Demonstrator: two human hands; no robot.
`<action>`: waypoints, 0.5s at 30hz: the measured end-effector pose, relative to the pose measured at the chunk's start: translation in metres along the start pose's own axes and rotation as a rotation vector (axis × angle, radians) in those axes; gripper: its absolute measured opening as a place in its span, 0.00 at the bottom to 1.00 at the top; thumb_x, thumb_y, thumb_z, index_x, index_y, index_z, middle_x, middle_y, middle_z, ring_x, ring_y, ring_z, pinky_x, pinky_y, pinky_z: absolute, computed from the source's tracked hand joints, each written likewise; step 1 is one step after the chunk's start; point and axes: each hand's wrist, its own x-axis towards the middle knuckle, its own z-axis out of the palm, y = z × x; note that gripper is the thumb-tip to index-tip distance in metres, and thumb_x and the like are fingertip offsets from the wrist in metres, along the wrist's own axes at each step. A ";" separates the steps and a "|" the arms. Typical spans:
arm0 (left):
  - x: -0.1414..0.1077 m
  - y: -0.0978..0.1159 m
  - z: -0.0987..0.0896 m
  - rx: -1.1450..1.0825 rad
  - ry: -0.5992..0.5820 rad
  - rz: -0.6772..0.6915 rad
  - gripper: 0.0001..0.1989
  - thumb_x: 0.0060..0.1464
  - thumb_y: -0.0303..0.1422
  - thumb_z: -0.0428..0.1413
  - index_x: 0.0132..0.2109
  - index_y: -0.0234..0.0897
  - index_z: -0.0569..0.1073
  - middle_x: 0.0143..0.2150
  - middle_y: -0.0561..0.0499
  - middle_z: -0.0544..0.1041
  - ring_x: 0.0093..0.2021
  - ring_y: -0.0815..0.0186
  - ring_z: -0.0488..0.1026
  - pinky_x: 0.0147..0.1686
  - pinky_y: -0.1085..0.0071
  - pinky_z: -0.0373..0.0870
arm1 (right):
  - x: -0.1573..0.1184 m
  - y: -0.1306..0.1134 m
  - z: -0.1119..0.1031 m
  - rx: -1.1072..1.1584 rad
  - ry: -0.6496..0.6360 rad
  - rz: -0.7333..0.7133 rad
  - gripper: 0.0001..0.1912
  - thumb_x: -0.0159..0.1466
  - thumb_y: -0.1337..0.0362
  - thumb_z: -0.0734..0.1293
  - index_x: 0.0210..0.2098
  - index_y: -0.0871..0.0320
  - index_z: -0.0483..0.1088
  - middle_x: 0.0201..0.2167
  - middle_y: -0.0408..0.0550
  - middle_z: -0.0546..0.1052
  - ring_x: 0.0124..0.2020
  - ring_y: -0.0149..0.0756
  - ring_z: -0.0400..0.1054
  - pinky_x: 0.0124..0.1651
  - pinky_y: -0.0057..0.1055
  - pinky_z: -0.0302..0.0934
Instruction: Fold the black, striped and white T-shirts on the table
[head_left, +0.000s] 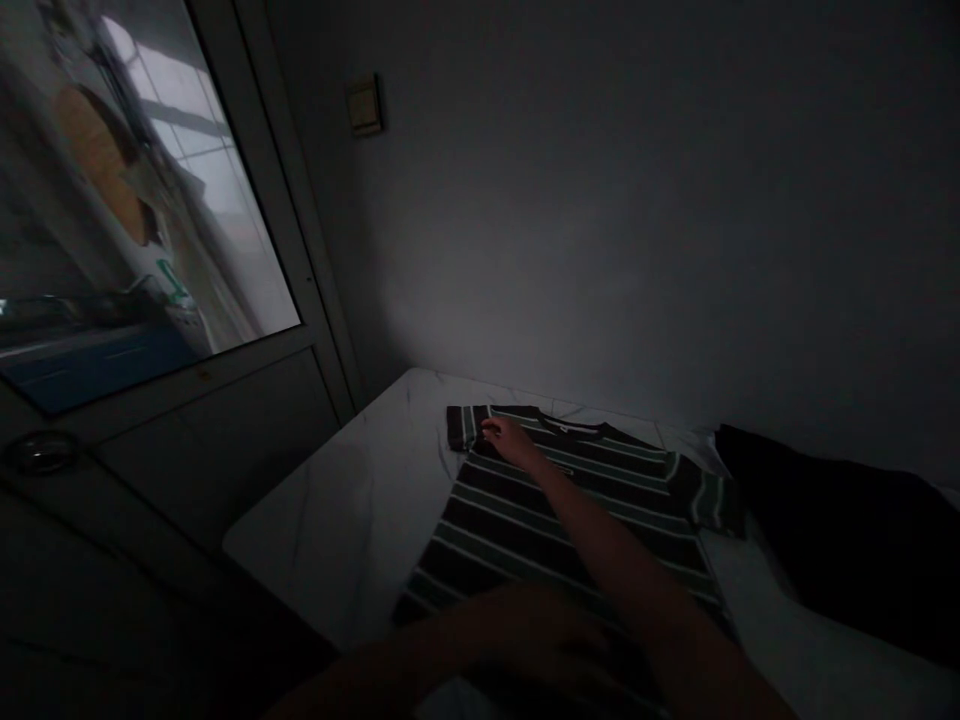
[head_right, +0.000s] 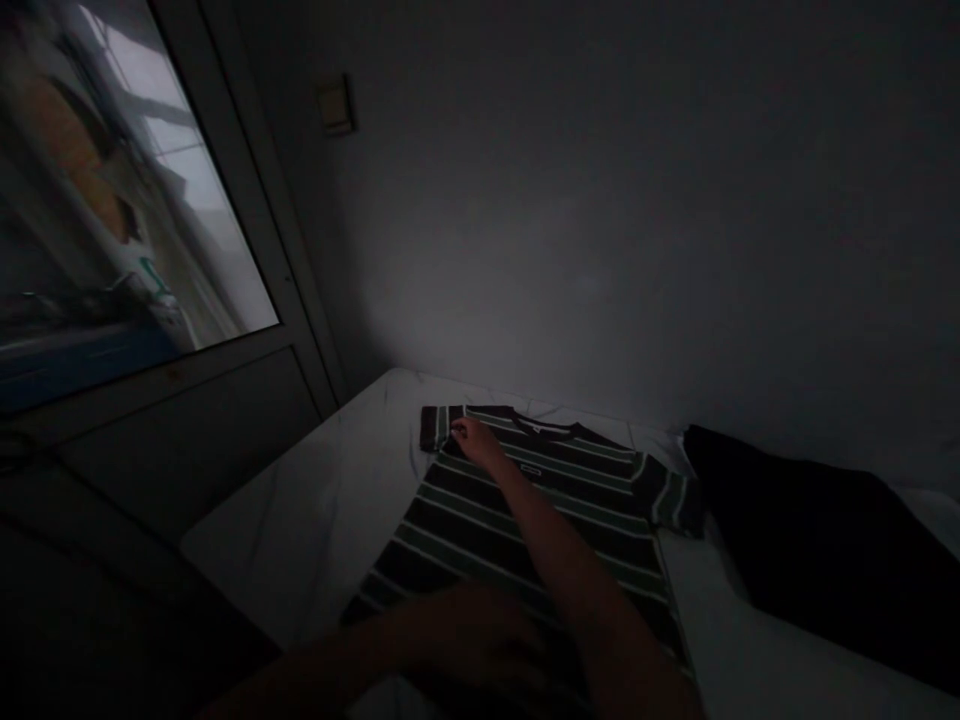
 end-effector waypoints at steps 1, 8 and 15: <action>-0.011 -0.017 -0.012 -0.025 0.080 -0.169 0.15 0.65 0.40 0.49 0.50 0.49 0.77 0.48 0.55 0.81 0.46 0.64 0.78 0.45 0.68 0.74 | 0.010 -0.002 0.009 -0.012 0.003 0.003 0.16 0.68 0.70 0.62 0.53 0.59 0.74 0.53 0.53 0.77 0.53 0.38 0.71 0.57 0.33 0.61; -0.047 -0.102 -0.053 0.254 0.410 -1.071 0.17 0.61 0.39 0.55 0.52 0.33 0.72 0.52 0.39 0.76 0.54 0.52 0.72 0.51 0.59 0.70 | 0.061 -0.006 0.052 -0.082 0.032 0.064 0.26 0.68 0.76 0.55 0.63 0.60 0.63 0.64 0.57 0.65 0.64 0.38 0.60 0.63 0.32 0.54; -0.048 -0.094 -0.038 0.245 0.268 -1.066 0.18 0.61 0.40 0.53 0.49 0.31 0.76 0.51 0.36 0.76 0.55 0.50 0.71 0.55 0.57 0.67 | 0.086 0.003 0.061 -0.008 0.020 0.121 0.28 0.60 0.73 0.65 0.60 0.63 0.66 0.58 0.61 0.71 0.58 0.47 0.67 0.60 0.37 0.58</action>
